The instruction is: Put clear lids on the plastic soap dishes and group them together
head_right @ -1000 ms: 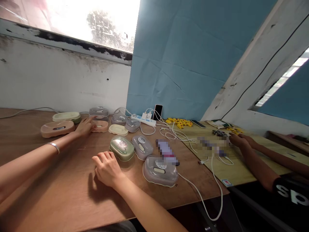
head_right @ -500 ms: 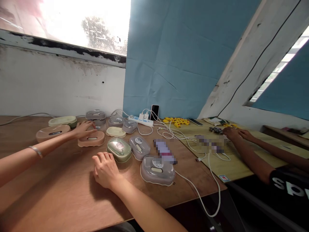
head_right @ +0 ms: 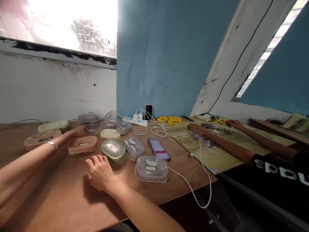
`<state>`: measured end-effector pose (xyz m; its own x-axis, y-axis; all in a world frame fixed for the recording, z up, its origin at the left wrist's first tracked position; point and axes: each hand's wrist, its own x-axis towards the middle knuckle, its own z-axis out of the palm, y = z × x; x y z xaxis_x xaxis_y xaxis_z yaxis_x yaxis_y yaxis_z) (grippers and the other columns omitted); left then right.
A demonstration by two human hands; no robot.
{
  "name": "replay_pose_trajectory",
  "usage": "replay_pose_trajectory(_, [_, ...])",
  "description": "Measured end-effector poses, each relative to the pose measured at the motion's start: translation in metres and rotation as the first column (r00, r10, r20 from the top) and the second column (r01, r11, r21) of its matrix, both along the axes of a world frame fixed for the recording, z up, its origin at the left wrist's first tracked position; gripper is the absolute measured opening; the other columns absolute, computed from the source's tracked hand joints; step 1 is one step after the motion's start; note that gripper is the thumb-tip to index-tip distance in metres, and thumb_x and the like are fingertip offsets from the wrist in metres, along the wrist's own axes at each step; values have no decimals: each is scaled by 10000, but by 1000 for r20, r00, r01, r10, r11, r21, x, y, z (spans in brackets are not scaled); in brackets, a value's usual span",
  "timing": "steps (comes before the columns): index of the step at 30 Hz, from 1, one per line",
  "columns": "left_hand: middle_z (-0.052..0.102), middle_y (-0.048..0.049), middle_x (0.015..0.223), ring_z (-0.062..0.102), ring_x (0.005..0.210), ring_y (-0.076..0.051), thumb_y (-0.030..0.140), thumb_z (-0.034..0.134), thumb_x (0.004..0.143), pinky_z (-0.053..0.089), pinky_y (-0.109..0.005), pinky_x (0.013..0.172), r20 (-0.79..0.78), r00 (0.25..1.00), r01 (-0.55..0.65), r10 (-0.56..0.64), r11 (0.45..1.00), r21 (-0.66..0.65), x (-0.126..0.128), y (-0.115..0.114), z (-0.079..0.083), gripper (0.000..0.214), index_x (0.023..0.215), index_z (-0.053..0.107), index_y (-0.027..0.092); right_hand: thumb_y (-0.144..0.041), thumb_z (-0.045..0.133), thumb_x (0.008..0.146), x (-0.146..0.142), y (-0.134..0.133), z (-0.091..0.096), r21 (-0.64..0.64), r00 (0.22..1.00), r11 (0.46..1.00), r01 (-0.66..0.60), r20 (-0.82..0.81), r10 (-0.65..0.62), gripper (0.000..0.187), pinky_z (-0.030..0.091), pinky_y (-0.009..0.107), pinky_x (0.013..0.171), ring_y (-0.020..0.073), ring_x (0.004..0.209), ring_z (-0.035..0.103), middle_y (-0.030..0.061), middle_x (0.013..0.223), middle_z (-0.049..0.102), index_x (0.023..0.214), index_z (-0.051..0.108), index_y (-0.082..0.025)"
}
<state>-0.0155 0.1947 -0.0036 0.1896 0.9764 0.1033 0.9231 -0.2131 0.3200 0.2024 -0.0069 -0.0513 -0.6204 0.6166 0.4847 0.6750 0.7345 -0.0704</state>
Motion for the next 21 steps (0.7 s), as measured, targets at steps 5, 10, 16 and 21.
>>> replay_pose_trajectory(5, [565, -88, 1215, 590, 1044, -250, 335, 577, 912, 510, -450, 869, -100, 991, -90, 90, 996, 12, -2, -6, 19, 355, 1219, 533, 162, -198, 549, 810, 1, 0, 0, 8, 1000, 1000, 3, -1, -3, 364, 417, 374, 873, 250, 1045, 475, 113, 1127, 556, 1162, 465, -160])
replay_pose_trajectory(10, [565, -93, 1219, 596, 1026, -241, 369, 560, 918, 509, -442, 865, -95, 995, -3, 4, 1000, 6, -14, -31, 48, 386, 1242, 516, 165, -207, 558, 814, 2, -1, 0, 4, 1000, 1000, 10, -2, -10, 365, 425, 378, 869, 254, 1040, 476, 118, 1124, 560, 1165, 470, -155])
replay_pose_trajectory(16, [664, -66, 1083, 636, 934, -271, 515, 711, 689, 507, -336, 772, -125, 972, 184, -199, 975, -121, -30, -82, 50, 693, 1280, 532, 203, -216, 562, 818, 4, -3, 1, 4, 1000, 1000, 7, 4, -7, 360, 438, 373, 863, 255, 1035, 487, 118, 1130, 562, 1161, 479, -146])
replay_pose_trajectory(21, [691, -78, 1029, 650, 887, -282, 593, 641, 670, 501, -293, 719, -135, 962, 223, -236, 969, -109, -32, -98, 36, 749, 1294, 540, 192, -215, 575, 817, 4, -3, 2, -1, 1000, 1000, 5, 6, -5, 365, 437, 377, 851, 256, 1021, 491, 122, 1120, 557, 1158, 469, -140])
